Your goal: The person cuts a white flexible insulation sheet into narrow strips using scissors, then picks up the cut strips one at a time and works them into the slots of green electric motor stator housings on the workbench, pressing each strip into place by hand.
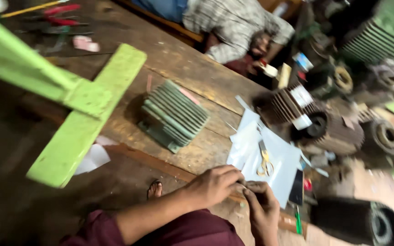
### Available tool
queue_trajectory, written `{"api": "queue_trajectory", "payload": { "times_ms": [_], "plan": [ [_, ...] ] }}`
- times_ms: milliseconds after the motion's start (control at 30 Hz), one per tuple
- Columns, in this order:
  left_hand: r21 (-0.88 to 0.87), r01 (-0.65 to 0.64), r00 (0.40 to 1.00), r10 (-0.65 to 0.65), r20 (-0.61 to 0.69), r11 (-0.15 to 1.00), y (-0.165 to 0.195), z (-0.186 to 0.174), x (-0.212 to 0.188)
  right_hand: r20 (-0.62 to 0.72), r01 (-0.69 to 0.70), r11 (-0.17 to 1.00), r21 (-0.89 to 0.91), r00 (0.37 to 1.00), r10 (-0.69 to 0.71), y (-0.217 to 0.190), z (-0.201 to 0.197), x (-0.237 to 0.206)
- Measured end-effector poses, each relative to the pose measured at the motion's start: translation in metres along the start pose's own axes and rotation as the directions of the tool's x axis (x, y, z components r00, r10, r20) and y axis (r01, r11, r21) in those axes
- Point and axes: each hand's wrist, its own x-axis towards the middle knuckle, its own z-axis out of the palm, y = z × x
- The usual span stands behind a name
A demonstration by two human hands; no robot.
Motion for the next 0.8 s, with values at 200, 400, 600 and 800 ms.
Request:
{"api": "queue_trajectory", "payload": {
  "times_ms": [200,400,600,800],
  "plan": [
    [-0.032,0.196,0.970,-0.189,0.151,0.980,-0.052,-0.024,-0.003,-0.052,-0.174,0.982,-0.075,0.984,0.170,0.002,0.047,0.010],
    [-0.263,0.537,0.840,-0.482,0.247,0.801,-0.077,-0.055,0.009,-0.175,-0.190,0.980,-0.057,0.968,0.177,-0.007,0.054,0.035],
    [-0.002,0.135,0.975,-0.133,0.175,0.991,-0.078,-0.040,0.026,-0.137,-0.076,0.874,-0.479,0.991,0.011,-0.011,0.063,0.049],
    [-0.170,0.379,0.918,-0.346,0.192,0.910,-0.077,-0.018,0.038,-0.230,-0.160,0.970,-0.184,0.966,0.116,-0.010,0.051,0.052]
  ]
}}
